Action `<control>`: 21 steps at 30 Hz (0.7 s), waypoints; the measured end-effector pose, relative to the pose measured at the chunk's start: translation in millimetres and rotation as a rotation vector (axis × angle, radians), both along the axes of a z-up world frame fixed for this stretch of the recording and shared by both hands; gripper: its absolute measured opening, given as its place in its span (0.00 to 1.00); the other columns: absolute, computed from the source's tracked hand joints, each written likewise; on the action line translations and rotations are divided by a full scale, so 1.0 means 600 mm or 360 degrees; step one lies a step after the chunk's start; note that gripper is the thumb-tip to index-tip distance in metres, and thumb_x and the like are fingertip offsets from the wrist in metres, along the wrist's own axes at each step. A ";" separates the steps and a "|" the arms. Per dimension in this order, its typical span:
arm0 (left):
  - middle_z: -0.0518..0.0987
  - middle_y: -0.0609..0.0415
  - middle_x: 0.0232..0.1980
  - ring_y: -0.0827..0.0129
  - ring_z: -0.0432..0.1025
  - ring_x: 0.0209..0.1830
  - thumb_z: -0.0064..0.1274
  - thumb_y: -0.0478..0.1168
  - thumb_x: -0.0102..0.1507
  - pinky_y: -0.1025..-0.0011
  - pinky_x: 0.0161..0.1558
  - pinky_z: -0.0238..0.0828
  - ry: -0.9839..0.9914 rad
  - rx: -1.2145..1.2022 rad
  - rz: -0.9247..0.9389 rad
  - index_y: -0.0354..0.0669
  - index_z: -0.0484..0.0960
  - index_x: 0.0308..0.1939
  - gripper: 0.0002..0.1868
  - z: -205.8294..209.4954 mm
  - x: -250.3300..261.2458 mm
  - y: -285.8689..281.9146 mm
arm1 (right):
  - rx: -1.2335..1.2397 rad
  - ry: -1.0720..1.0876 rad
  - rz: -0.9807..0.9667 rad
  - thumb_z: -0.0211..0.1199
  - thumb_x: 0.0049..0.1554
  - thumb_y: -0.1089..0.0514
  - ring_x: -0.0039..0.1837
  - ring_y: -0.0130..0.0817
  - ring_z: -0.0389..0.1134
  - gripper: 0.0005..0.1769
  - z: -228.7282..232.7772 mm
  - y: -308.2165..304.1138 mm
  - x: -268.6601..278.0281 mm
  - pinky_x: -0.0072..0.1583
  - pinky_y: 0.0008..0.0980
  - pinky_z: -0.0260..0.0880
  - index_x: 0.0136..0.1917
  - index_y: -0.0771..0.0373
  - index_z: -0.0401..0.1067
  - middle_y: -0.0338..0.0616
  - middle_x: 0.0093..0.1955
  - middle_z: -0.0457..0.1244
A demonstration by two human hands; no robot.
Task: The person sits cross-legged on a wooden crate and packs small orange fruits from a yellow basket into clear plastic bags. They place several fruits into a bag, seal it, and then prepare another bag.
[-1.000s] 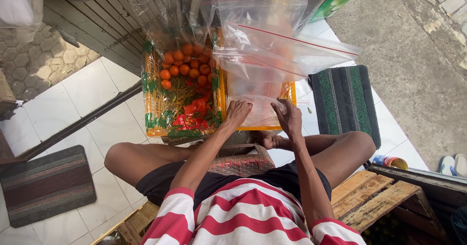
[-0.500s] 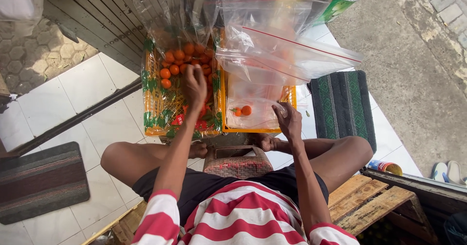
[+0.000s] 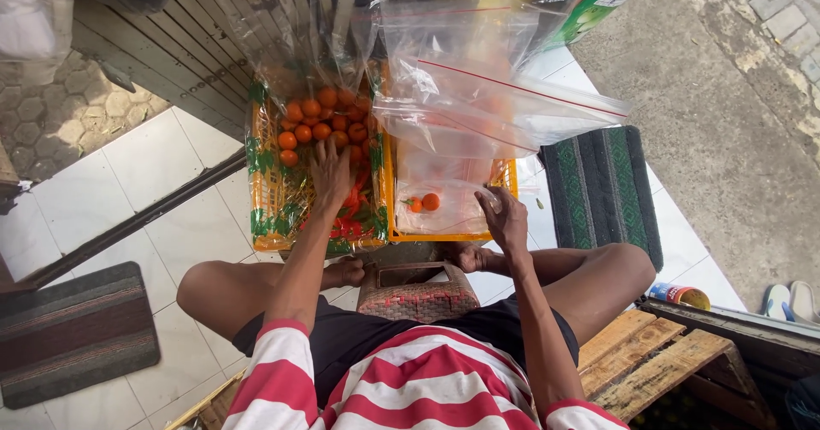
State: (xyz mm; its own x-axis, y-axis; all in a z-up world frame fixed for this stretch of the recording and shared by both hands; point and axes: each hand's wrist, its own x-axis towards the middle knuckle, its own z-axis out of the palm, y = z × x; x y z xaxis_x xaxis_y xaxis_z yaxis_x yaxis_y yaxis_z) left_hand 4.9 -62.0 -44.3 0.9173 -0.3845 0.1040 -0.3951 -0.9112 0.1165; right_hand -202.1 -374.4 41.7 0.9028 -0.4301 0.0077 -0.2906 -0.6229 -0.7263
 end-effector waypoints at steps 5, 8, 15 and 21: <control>0.74 0.51 0.58 0.56 0.63 0.66 0.61 0.48 0.63 0.54 0.54 0.63 0.0003 0.0078 -0.0102 0.52 0.79 0.57 0.20 -0.072 0.022 0.012 | 0.0021 0.0005 -0.0007 0.64 0.64 0.43 0.53 0.64 0.72 0.19 -0.004 -0.001 0.000 0.57 0.57 0.71 0.53 0.61 0.78 0.59 0.48 0.71; 0.78 0.55 0.52 0.60 0.66 0.62 0.62 0.49 0.61 0.54 0.55 0.59 0.0020 0.0053 -0.0102 0.54 0.77 0.59 0.23 -0.102 0.031 0.017 | 0.0022 0.0008 -0.0016 0.64 0.64 0.43 0.53 0.63 0.72 0.19 -0.007 -0.003 -0.001 0.57 0.56 0.71 0.53 0.61 0.78 0.58 0.48 0.71; 0.82 0.54 0.43 0.60 0.71 0.54 0.67 0.54 0.53 0.52 0.55 0.57 0.0012 -0.0250 -0.0001 0.49 0.84 0.48 0.24 -0.009 0.004 0.017 | -0.0025 -0.0010 0.0001 0.64 0.64 0.41 0.52 0.62 0.72 0.19 -0.004 -0.002 0.000 0.56 0.56 0.71 0.53 0.59 0.78 0.57 0.46 0.71; 0.80 0.55 0.45 0.61 0.75 0.49 0.67 0.55 0.54 0.62 0.48 0.70 -0.0476 -0.0823 0.0219 0.52 0.83 0.52 0.25 0.031 -0.010 0.027 | -0.0024 -0.0070 0.0020 0.64 0.64 0.42 0.51 0.62 0.72 0.18 -0.009 -0.002 0.001 0.55 0.56 0.71 0.52 0.59 0.78 0.57 0.46 0.71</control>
State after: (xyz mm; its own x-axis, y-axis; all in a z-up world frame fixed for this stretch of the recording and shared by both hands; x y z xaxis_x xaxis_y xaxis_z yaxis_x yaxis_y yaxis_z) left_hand -1.1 -45.6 -25.7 0.8571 -0.0954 0.5062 -0.3616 -0.8112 0.4595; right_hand -201.4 -375.7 36.1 0.9068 -0.4180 0.0540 -0.2505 -0.6375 -0.7286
